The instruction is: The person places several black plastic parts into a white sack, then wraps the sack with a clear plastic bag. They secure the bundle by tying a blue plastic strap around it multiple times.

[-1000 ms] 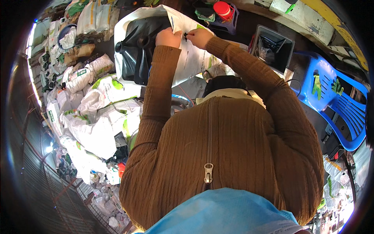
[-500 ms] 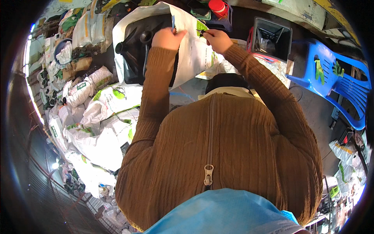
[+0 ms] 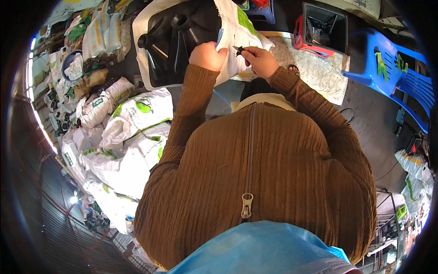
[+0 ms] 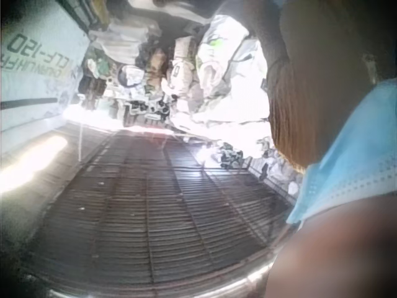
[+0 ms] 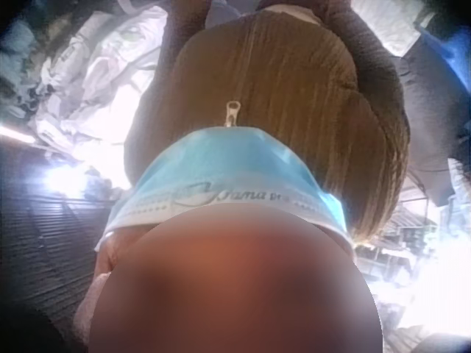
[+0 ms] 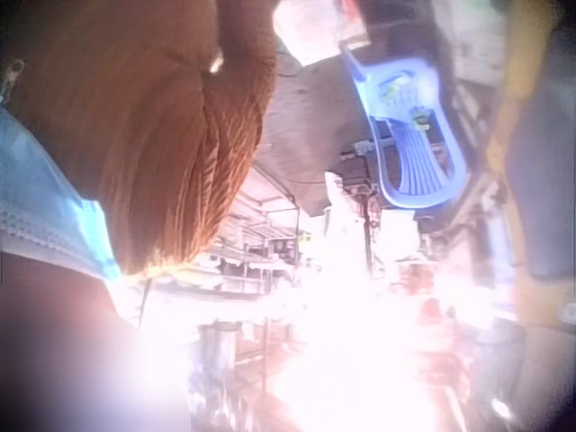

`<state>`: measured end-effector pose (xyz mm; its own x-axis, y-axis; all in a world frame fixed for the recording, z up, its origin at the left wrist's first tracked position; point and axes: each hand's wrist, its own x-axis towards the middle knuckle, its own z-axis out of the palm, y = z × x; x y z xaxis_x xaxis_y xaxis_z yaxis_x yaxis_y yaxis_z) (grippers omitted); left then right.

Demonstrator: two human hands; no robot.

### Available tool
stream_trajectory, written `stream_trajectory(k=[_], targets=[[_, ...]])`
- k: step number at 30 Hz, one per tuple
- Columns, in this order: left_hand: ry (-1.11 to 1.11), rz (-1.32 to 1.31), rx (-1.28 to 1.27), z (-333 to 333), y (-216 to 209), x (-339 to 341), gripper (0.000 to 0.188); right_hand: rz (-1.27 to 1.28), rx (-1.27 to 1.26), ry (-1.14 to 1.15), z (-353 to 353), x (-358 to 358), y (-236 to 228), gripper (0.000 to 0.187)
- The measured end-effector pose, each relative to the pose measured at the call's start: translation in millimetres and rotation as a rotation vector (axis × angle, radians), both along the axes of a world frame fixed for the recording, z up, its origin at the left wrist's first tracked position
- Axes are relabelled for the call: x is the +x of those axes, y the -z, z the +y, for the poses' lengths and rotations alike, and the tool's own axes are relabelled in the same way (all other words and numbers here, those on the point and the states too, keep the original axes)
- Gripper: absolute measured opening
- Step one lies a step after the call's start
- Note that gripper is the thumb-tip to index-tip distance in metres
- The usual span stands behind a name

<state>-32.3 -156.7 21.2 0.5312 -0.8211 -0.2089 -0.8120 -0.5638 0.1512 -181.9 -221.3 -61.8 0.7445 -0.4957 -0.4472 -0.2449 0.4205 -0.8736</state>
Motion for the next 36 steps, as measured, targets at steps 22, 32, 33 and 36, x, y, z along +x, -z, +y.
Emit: stream_trajectory(k=[22, 32, 33, 36], targets=[[0.043, 0.029, -0.201, 3.5, 4.3, -3.1, 0.041, 0.017, -0.265, -0.054, 11.9, 5.8, 6.6, 0.033], [0.091, 0.027, -0.242, -1.5, 10.1, -8.2, 0.038, 0.053, -0.554, -0.126, 3.0, 22.1, -8.3, 0.032], [0.063, 0.058, -0.252, -1.7, 9.3, -8.3, 0.038, 0.028, -0.585, -0.103, 3.5, 22.0, -8.8, 0.032], [0.019, 0.085, -0.214, 0.5, 7.6, -9.1, 0.035, 0.122, -0.451, -0.214, 6.4, 16.5, -9.0, 0.032]])
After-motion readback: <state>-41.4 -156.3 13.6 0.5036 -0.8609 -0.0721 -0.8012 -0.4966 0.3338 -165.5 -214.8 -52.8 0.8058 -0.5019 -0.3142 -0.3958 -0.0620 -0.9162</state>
